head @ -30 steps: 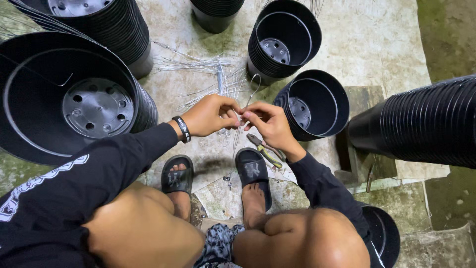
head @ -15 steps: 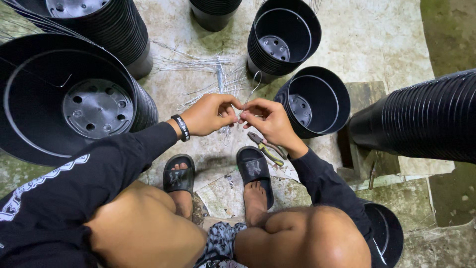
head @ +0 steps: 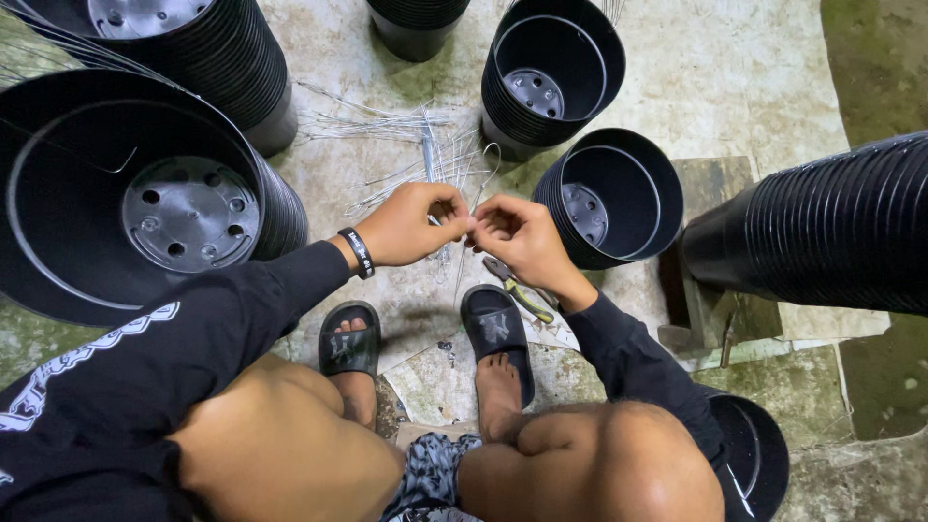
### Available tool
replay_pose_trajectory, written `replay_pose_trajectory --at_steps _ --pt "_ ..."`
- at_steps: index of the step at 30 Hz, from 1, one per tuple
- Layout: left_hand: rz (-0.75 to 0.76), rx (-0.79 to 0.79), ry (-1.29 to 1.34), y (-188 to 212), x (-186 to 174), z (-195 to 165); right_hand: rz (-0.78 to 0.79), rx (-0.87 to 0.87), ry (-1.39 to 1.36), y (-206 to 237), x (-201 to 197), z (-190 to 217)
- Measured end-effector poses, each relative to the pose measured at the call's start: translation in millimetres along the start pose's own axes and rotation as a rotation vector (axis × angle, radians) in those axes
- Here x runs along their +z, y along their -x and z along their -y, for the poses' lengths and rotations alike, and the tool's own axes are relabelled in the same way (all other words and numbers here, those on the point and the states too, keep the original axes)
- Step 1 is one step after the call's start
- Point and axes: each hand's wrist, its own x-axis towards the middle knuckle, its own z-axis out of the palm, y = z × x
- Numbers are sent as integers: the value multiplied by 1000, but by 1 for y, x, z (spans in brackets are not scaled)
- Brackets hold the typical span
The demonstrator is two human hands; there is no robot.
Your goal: The person sits on the floor and assembles wire hangers into black plastic plant pots. They cut wire pieces with pliers, bend them into loops, and insert them through holes in the pot base, then twist the ends to secure the hanger.
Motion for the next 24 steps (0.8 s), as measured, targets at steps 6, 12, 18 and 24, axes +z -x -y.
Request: replay_pose_trajectory --at_steps 6,12,18,24 --pt "31 -122 213 -2 -1 -8 6 -2 -102 0 5 2" --pt "5 -60 161 -3 -3 -10 34 -27 -128 2 4 5" --pt "41 -103 252 -3 -2 -10 23 -49 -125 3 3 4" --pt "-108 52 59 -3 -1 -18 -42 -56 22 4 5 3"
